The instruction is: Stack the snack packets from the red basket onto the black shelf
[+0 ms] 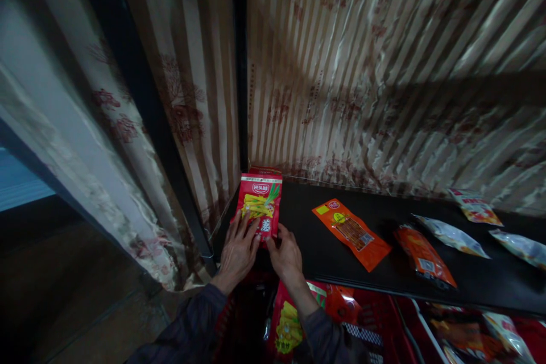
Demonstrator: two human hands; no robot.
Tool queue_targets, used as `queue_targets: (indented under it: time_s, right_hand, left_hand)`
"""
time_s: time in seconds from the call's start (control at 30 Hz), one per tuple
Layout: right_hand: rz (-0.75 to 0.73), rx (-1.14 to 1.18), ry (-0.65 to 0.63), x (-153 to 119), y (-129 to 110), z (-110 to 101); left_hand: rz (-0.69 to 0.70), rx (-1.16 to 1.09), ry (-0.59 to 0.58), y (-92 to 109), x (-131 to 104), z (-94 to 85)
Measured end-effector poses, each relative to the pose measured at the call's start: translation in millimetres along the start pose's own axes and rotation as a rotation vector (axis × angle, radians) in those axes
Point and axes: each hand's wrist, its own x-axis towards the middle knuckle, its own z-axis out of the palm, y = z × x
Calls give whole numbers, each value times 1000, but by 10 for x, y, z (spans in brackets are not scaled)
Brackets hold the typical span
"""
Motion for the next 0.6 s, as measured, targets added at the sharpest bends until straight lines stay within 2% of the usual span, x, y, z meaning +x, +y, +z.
queue_targets:
  time_s: [0.1,0.2,0.27,0.37,0.43,0.6]
  right_hand:
    - [-137,-211,101,54,-125,-46]
    - [-452,-323,24,277,-365,-18]
    - [-591,-414,-39,513,-542,58]
    - [-616,-601,-145,877,-739,234]
    - [-533,-723,-220,1054,-788,362]
    - [-383,-859,-375,1229,-677,590]
  left_hand:
    - [9,11,-15,3,-4,-1]
    - [11,37,-4,10,4,4]
    - [16,48,0,11,9,8]
    - [15,79,-10,12,8,12]
    - [9,105,-12,19,4,11]
    - [-48,116,9,54,-2,-12]
